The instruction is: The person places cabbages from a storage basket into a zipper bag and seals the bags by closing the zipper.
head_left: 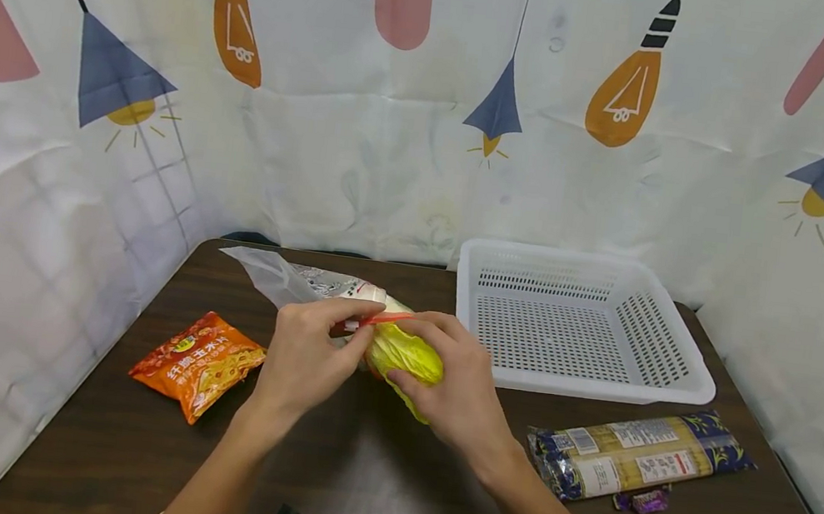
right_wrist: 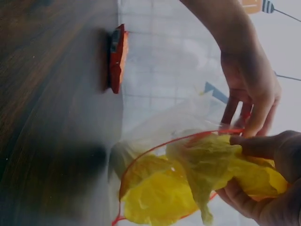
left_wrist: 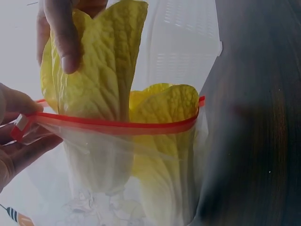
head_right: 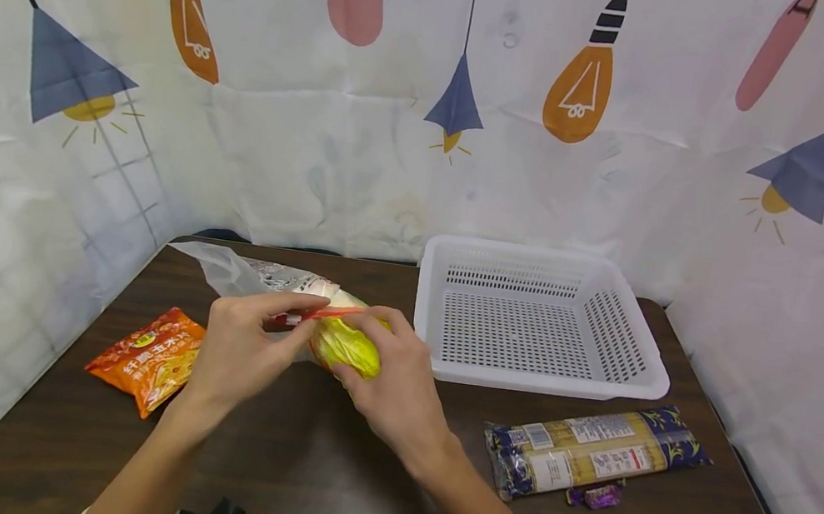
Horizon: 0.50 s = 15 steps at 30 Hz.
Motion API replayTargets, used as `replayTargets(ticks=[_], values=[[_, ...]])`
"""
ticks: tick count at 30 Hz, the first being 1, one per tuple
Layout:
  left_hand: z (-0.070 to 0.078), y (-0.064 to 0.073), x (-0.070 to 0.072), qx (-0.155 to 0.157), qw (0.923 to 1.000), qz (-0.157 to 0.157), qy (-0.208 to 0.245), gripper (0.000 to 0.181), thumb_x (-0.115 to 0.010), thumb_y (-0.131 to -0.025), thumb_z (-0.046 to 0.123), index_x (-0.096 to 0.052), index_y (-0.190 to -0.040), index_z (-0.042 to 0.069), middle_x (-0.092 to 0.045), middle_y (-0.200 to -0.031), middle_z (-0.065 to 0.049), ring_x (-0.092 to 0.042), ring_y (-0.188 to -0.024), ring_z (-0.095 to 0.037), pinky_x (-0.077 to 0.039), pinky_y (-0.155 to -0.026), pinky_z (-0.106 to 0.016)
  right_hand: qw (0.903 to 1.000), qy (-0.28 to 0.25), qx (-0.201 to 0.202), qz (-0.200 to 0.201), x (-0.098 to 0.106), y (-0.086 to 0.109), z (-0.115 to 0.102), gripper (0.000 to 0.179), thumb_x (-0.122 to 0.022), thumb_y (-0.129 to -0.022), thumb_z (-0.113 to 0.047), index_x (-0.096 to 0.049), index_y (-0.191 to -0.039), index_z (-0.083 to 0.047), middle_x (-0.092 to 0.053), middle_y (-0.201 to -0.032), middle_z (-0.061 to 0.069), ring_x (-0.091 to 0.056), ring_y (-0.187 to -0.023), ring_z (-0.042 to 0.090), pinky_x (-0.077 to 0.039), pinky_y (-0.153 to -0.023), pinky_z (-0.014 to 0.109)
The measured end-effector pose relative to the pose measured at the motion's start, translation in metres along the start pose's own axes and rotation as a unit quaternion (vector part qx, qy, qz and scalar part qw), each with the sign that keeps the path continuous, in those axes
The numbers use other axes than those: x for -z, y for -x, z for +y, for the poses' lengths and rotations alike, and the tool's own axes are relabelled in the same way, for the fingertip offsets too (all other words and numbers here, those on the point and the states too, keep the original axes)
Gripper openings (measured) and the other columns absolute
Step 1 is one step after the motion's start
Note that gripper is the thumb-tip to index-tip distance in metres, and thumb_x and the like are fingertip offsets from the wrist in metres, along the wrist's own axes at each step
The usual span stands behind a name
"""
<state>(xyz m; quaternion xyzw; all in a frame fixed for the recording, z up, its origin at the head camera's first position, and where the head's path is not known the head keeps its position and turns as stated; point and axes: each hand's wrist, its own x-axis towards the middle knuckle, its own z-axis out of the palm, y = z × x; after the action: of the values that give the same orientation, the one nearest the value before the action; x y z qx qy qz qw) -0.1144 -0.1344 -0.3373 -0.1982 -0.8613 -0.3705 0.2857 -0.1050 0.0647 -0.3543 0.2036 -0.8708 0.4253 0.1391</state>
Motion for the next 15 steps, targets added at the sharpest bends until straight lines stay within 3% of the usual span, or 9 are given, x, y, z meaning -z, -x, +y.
replayTargets(ticks=[3,6,11,15], values=[[-0.001,0.000,0.000,0.011,0.9999,0.008,0.000,0.023,-0.083,-0.084,0.003,-0.083,-0.107,0.007,-0.081,-0.100,-0.007,-0.076,-0.079,-0.017,-0.065,-0.072,-0.037,0.9999,0.010,-0.001,-0.006,-0.002,0.000,0.000,0.069,-0.097,-0.071,-0.020,-0.065,-0.132,-0.017,-0.063,-0.128,0.000,-0.061,-0.108,0.019,-0.056,-0.089,0.038],[-0.003,0.000,0.000,0.021,0.9995,0.025,0.000,0.023,-0.082,-0.084,0.002,-0.083,-0.106,0.008,-0.081,-0.099,-0.007,-0.077,-0.079,-0.018,-0.065,-0.071,-0.037,0.9992,0.008,-0.038,-0.005,-0.001,-0.001,0.001,0.081,-0.099,-0.068,-0.021,-0.056,-0.136,-0.012,-0.063,-0.127,0.005,-0.060,-0.105,0.022,-0.054,-0.088,0.040],[-0.005,0.000,0.000,0.026,0.9987,0.043,0.009,0.023,-0.082,-0.084,0.002,-0.083,-0.106,0.008,-0.081,-0.099,-0.008,-0.078,-0.080,-0.019,-0.065,-0.069,-0.038,0.9915,-0.022,-0.128,-0.010,0.003,-0.004,0.004,0.076,-0.098,-0.070,-0.023,-0.057,-0.135,-0.015,-0.068,-0.120,0.006,-0.062,-0.098,0.023,-0.055,-0.081,0.037],[-0.004,-0.001,0.001,0.031,0.9983,0.049,0.008,0.024,-0.082,-0.085,0.003,-0.083,-0.107,0.009,-0.081,-0.100,-0.007,-0.078,-0.082,-0.018,-0.065,-0.069,-0.035,0.9788,-0.084,-0.185,-0.021,0.006,-0.007,0.010,0.076,-0.096,-0.073,-0.025,-0.055,-0.136,-0.019,-0.066,-0.127,0.007,-0.063,-0.099,0.025,-0.059,-0.080,0.036]])
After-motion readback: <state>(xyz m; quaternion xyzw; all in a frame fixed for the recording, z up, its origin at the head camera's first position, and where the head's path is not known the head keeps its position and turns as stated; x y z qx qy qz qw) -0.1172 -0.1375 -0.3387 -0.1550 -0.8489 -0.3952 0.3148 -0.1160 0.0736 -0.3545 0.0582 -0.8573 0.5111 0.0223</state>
